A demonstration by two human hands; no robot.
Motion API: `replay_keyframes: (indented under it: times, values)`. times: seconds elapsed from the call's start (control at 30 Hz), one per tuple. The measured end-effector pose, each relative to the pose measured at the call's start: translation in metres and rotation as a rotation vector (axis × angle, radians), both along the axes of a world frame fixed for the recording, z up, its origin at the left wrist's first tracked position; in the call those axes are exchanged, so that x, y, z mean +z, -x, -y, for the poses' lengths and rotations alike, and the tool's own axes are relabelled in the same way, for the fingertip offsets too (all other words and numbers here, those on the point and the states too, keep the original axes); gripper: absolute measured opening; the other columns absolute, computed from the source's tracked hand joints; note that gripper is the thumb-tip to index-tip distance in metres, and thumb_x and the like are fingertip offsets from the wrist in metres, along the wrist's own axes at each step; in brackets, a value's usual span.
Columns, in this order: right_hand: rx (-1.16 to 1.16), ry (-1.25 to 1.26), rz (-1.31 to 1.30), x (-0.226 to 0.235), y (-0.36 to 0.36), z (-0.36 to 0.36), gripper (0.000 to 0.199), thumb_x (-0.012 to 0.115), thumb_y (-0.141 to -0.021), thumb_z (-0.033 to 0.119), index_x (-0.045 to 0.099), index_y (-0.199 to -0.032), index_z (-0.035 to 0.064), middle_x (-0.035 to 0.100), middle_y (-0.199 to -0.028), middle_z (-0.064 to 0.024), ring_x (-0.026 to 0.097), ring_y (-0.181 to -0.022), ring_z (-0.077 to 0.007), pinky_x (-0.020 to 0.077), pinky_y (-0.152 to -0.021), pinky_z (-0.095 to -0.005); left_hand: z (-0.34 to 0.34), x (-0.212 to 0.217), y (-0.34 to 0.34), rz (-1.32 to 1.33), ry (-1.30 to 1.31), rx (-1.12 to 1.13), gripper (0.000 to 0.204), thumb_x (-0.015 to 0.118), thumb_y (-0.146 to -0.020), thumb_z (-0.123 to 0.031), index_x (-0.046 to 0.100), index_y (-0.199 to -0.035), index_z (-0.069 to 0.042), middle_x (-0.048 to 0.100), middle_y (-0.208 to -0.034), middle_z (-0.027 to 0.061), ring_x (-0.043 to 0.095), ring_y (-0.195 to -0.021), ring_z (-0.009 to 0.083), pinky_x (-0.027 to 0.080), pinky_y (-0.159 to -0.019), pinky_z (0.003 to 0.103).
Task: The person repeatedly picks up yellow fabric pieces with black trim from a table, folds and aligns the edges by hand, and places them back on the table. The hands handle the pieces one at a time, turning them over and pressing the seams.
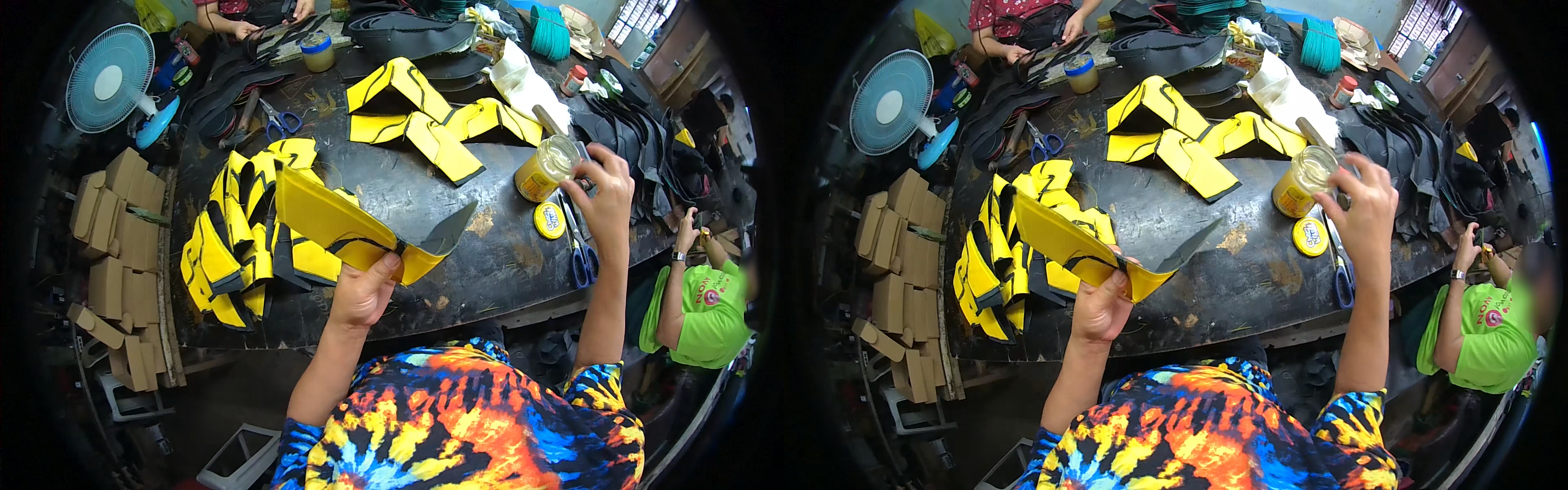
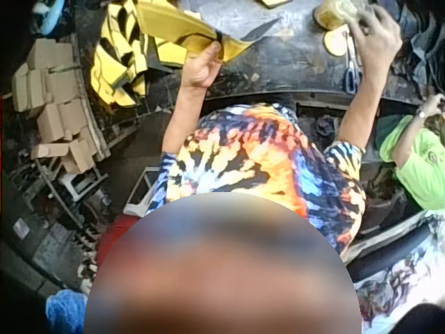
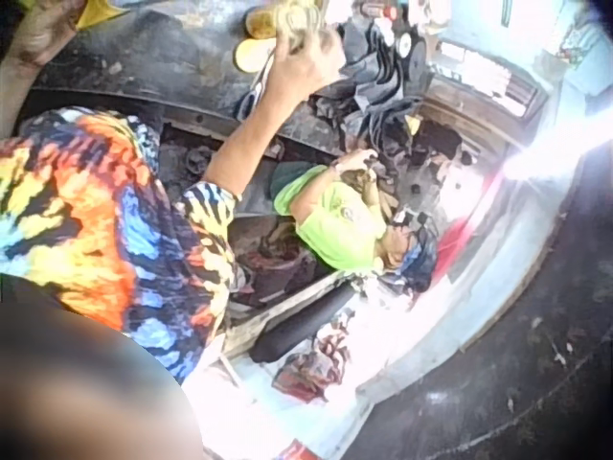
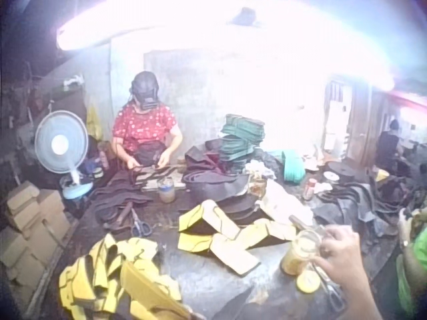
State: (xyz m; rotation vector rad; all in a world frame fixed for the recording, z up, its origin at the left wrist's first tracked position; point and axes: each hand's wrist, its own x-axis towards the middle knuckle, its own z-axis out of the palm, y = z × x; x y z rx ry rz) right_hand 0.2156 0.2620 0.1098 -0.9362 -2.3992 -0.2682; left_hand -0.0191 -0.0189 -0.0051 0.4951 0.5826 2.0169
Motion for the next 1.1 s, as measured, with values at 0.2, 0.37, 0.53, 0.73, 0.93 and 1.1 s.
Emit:
replay_keyframes:
  times: [0.2, 0.37, 0.53, 0.73, 0.93, 1.1]
  values:
    - [0.649, 0.83, -0.264, 0.014, 0.037, 0.088, 0.036, 0.086, -0.073, 0.02, 0.076, -0.104, 0.0064, 0.064, -0.131, -0.0143, 0.056, -0.128, -0.029, 0.0405, -0.11, -0.0418, -0.009, 0.014, -0.003, -0.22, -0.016, 0.045, 0.022, 0.07, -0.096, -0.003, 0.064, -0.117, -0.005, 0.067, -0.116, 0.0086, 0.062, -0.11, 0.0192, 0.048, -0.099, 0.035]
    - [0.745, 0.749, -0.331, -0.01, 0.087, 0.132, 0.042, 0.084, -0.076, 0.015, 0.075, -0.116, 0.0097, 0.049, -0.153, -0.0197, 0.041, -0.146, -0.0359, 0.0321, -0.119, -0.0459, -0.011, 0.026, -0.008, -0.402, 0.007, 0.216, 0.015, 0.071, -0.097, -0.008, 0.066, -0.111, -0.004, 0.064, -0.109, 0.0075, 0.06, -0.104, 0.0161, 0.048, -0.093, 0.031]
    - [0.769, 0.885, -0.565, -0.028, 0.098, 0.148, 0.035, 0.077, -0.079, 0.006, 0.077, -0.113, 0.0125, 0.049, -0.153, -0.0189, 0.038, -0.149, -0.0396, 0.0304, -0.12, -0.0495, -0.007, 0.032, -0.01, -0.484, 0.026, 0.281, 0.015, 0.07, -0.098, -0.008, 0.065, -0.112, -0.005, 0.062, -0.112, 0.0069, 0.059, -0.105, 0.0144, 0.048, -0.094, 0.03]
    - [0.837, 0.931, -0.688, -0.028, 0.103, 0.149, 0.035, 0.075, -0.081, 0.004, 0.078, -0.114, 0.0137, 0.049, -0.154, -0.0181, 0.036, -0.15, -0.0365, 0.0288, -0.121, -0.0477, -0.007, 0.036, -0.027, -0.233, 0.122, 0.268, 0.016, 0.07, -0.097, -0.005, 0.063, -0.111, -0.005, 0.062, -0.112, 0.0058, 0.059, -0.106, 0.014, 0.048, -0.095, 0.029]
    - [0.999, 1.267, -0.749, -0.012, 0.09, 0.132, 0.049, 0.079, -0.079, 0.008, 0.065, -0.126, 0.0027, 0.051, -0.148, -0.0199, 0.046, -0.142, -0.0287, 0.0286, -0.12, -0.0422, -0.007, 0.038, -0.004, -0.509, -0.02, 0.246, 0.015, 0.073, -0.093, -0.002, 0.064, -0.104, -0.006, 0.066, -0.108, 0.0068, 0.063, -0.109, 0.0183, 0.046, -0.103, 0.038]
    - [1.454, 1.305, -0.936, -0.001, 0.077, 0.111, 0.053, 0.07, -0.079, 0.0, 0.057, -0.13, -0.0001, 0.07, -0.115, -0.0148, 0.069, -0.112, -0.0284, 0.0381, -0.116, -0.0456, 0.002, 0.056, 0.019, -1.057, 0.006, 0.39, 0.016, 0.077, -0.087, -0.006, 0.066, -0.097, -0.008, 0.068, -0.097, 0.0088, 0.071, -0.093, 0.0232, 0.044, -0.106, 0.044]
